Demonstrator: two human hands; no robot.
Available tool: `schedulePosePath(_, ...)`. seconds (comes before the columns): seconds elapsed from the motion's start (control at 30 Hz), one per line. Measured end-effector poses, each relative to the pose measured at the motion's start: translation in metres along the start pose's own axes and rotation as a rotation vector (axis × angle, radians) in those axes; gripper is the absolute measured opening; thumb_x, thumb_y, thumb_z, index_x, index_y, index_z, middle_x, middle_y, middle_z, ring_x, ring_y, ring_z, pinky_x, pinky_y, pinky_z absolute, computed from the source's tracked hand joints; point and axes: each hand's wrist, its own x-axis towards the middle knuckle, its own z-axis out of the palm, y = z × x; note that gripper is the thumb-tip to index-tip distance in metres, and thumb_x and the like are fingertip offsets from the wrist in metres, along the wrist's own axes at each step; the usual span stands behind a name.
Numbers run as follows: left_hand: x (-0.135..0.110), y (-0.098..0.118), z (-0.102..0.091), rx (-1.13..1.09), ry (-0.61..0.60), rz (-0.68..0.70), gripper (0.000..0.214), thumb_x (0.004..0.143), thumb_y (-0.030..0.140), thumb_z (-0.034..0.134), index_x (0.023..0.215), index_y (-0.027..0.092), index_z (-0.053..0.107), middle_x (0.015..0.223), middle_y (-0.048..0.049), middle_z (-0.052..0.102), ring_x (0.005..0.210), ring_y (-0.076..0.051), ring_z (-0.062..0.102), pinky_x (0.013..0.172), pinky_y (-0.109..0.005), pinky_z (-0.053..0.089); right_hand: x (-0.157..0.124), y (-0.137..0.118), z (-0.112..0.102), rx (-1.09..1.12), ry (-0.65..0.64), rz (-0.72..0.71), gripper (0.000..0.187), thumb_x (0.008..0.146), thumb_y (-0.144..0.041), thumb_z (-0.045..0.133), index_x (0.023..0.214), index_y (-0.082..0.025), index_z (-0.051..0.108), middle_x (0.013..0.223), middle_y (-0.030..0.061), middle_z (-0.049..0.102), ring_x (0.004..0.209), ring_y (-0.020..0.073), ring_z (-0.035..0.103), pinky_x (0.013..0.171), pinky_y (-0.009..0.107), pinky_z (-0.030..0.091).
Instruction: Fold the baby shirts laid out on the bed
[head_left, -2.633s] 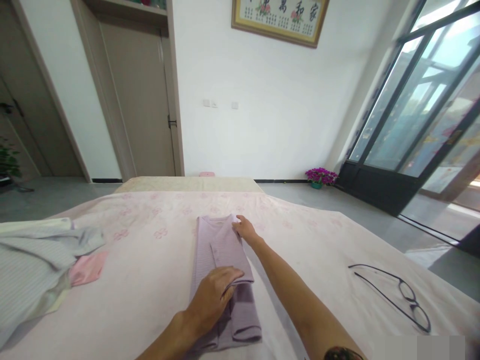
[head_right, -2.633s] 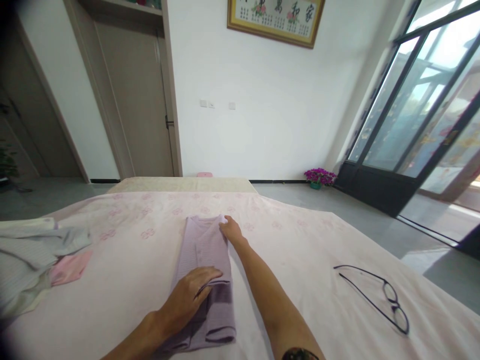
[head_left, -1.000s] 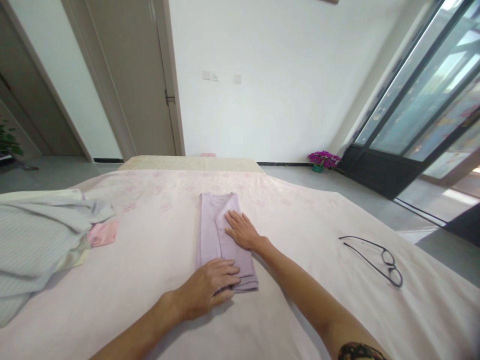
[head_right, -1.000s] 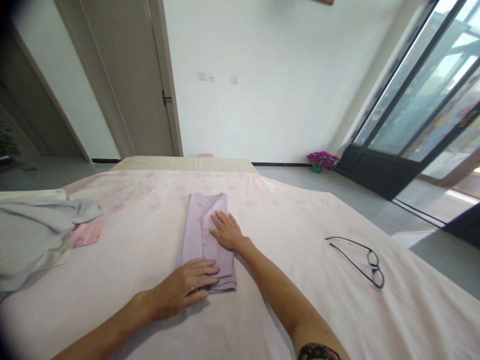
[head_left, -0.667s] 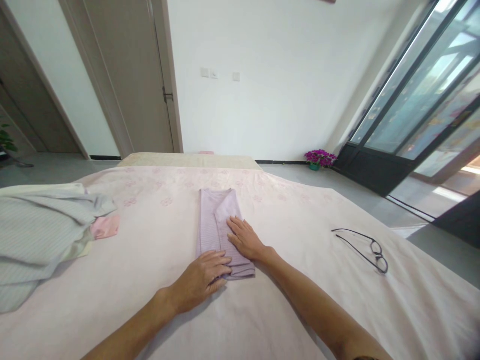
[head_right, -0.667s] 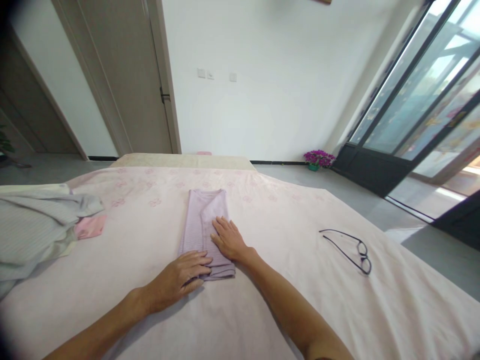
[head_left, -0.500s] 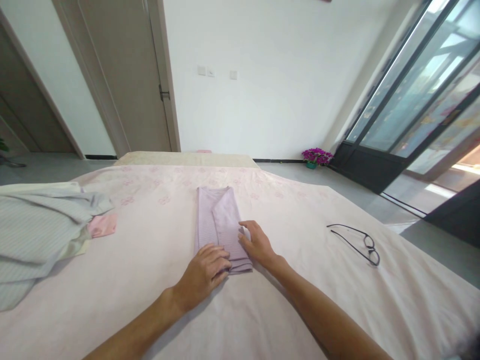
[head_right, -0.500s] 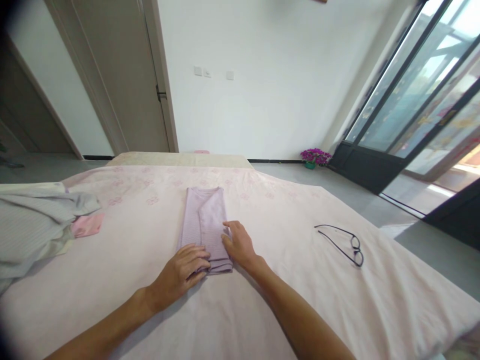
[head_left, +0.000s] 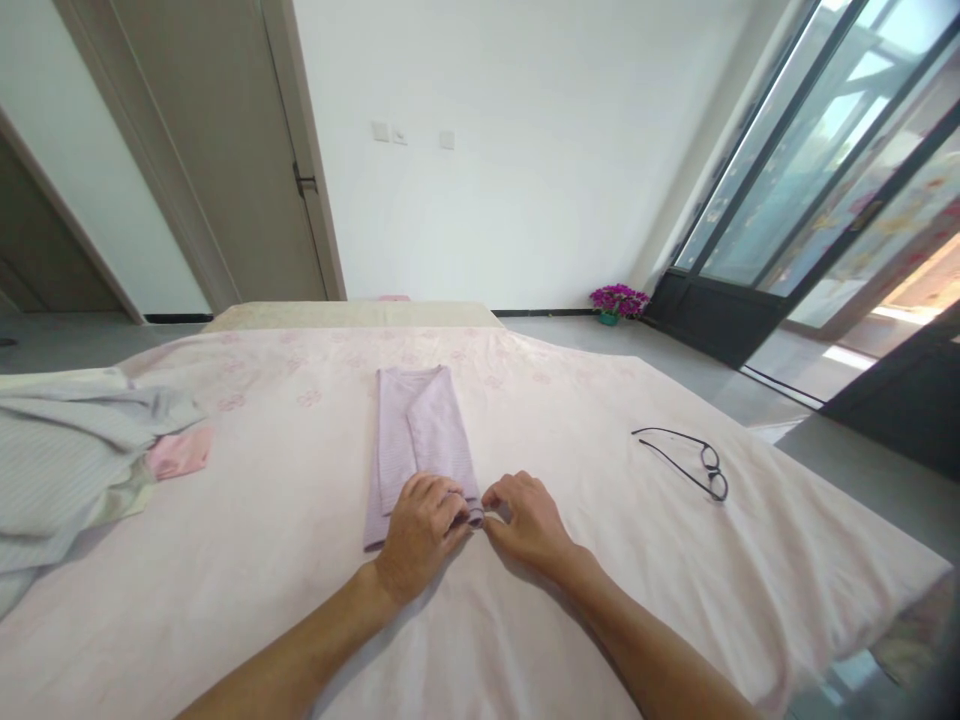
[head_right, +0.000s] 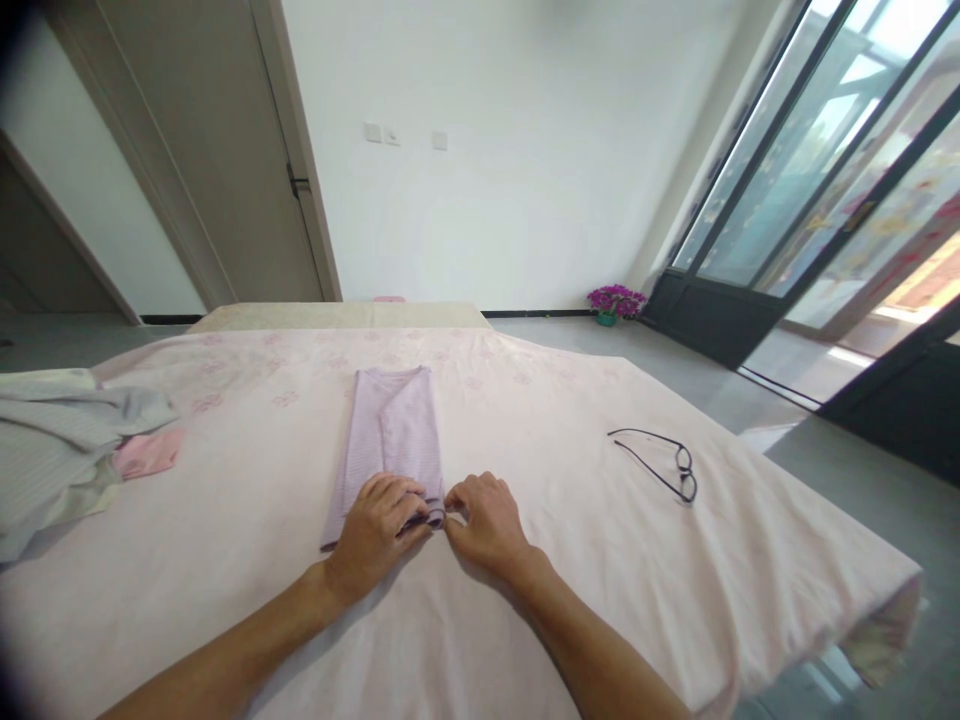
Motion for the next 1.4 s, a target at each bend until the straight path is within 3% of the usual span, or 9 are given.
schedulePosePath(0.27, 0.0, 0.003, 0.008, 0.059, 0.015, -0.018, 0.01, 0.085, 0.027, 0.07, 0.085, 0.022, 0.062, 0.098, -0.002, 0.067, 0.099, -0.022, 0.06, 0.108, -0.053, 0.034, 0.001, -0.001, 0.009, -0.043, 0.015, 0.034, 0.01, 0.076, -0.013, 0.06, 0.078, -0.021, 0.064, 0.079, 0.0003, 0.066, 0.082, 0.0169, 0.053, 0.076, 0.028, 0.031)
schedulePosePath(0.53, 0.004, 0.007, 0.007, 0.096, 0.034, -0.023, 0.009, 0.084, 0.025, 0.069, 0.082, 0.023, 0.061, 0.096, -0.0021, 0.068, 0.094, -0.021, 0.061, 0.109, -0.055, 0.033, -0.001, -0.003, 0.0, -0.04, -0.02, -0.036, 0.011, 0.069, -0.011, 0.057, 0.072, -0.02, 0.06, 0.073, 0.0015, 0.063, 0.078, 0.0179, 0.052, 0.074, 0.03, 0.031)
schedulePosePath(0.73, 0.004, 0.002, 0.01, 0.087, 0.011, -0.104, 0.014, 0.085, 0.028, 0.068, 0.078, 0.022, 0.057, 0.092, -0.0019, 0.066, 0.091, -0.022, 0.059, 0.108, -0.054, 0.034, -0.004, -0.005, -0.004, -0.049, 0.05, -0.129, 0.01, 0.066, -0.011, 0.056, 0.071, -0.02, 0.058, 0.073, 0.0021, 0.061, 0.079, 0.0183, 0.05, 0.075, 0.032, 0.031)
schedulePosePath(0.97, 0.005, 0.004, 0.01, 0.09, 0.082, -0.053, 0.014, 0.087, 0.029, 0.064, 0.099, 0.023, 0.059, 0.104, -0.0057, 0.067, 0.102, -0.024, 0.059, 0.109, -0.052, 0.034, -0.007, -0.004, 0.002, -0.059, 0.027, -0.193, 0.014, 0.063, -0.01, 0.054, 0.072, -0.021, 0.056, 0.072, 0.0018, 0.06, 0.075, 0.0179, 0.049, 0.073, 0.032, 0.03)
schedulePosePath(1.03, 0.007, 0.005, 0.01, 0.086, 0.088, -0.038, 0.01, 0.087, 0.027, 0.064, 0.097, 0.024, 0.06, 0.105, -0.0057, 0.067, 0.103, -0.024, 0.059, 0.11, -0.053, 0.032, -0.009, -0.005, 0.006, -0.062, 0.026, -0.212, 0.015, 0.063, -0.01, 0.054, 0.072, -0.021, 0.055, 0.072, 0.0014, 0.06, 0.074, 0.0177, 0.049, 0.071, 0.032, 0.03)
schedulePosePath(1.23, 0.012, 0.004, 0.012, 0.118, 0.073, -0.094, 0.005, 0.084, 0.022, 0.063, 0.084, 0.022, 0.058, 0.093, -0.0035, 0.066, 0.094, -0.023, 0.059, 0.108, -0.053, 0.034, -0.008, -0.008, 0.011, -0.009, 0.008, -0.121, 0.014, 0.061, -0.009, 0.053, 0.068, -0.021, 0.053, 0.068, -0.0007, 0.059, 0.069, 0.0159, 0.049, 0.067, 0.03, 0.03)
schedulePosePath(1.4, 0.013, 0.005, 0.013, 0.114, 0.061, -0.093, 0.008, 0.085, 0.024, 0.064, 0.083, 0.023, 0.056, 0.086, -0.0015, 0.064, 0.088, -0.022, 0.059, 0.108, -0.052, 0.033, -0.006, -0.01, 0.007, 0.019, -0.032, -0.056, 0.008, 0.071, -0.014, 0.058, 0.073, -0.021, 0.058, 0.072, -0.0012, 0.061, 0.073, 0.0155, 0.053, 0.07, 0.028, 0.031)
